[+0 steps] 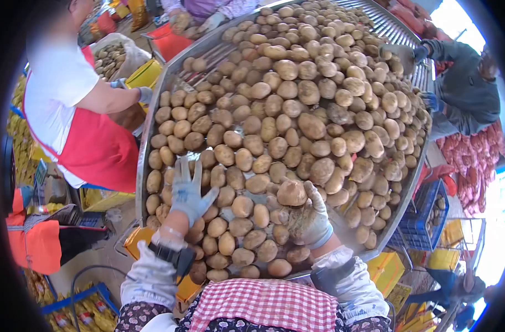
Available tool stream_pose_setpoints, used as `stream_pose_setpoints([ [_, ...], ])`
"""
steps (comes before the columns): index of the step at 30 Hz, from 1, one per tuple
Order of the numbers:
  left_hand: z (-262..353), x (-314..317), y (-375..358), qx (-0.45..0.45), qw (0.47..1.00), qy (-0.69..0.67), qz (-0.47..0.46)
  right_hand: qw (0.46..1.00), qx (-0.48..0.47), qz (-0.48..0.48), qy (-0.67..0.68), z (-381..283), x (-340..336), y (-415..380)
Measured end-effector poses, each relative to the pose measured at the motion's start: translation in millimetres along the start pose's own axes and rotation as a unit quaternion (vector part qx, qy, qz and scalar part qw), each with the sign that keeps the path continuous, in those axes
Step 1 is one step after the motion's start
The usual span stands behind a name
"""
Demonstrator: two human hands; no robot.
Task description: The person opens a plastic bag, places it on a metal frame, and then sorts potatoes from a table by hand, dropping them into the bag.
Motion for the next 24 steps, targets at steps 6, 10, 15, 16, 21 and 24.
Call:
stream_pose_setpoints([
  [6,30,-32,-76,0.063,0.988,-0.063,-0.123,0.977,0.048,0.158,0.134,-8,-41,5],
  [10,22,-26,-92,0.055,0.995,-0.084,-0.027,0.975,0.0,0.175,0.134,-3,-45,-3],
  [15,-1,-30,-71,-0.01,0.995,0.026,0.095,0.967,-0.011,0.181,0.181,-6,-28,-17],
  [16,-3,-35,-63,-0.025,0.989,0.035,0.14,0.967,0.011,0.157,0.2,-4,-30,-22],
  [21,66,-32,-47,0.044,0.992,-0.096,0.071,0.982,-0.029,-0.032,0.182,-2,-37,-34],
  [24,77,6,-80,0.117,0.991,-0.059,0.006,0.995,-0.099,0.001,0.019,-18,-28,-53],
])
Point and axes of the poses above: each hand's wrist, its own y-axis towards the middle knuckle, its own x-axis out of the palm, z = x × y, the point moved 3 cm from there along y, towards the middle knuckle, and after that the axes turned 3 degrees about z, right-handed, at the moved point
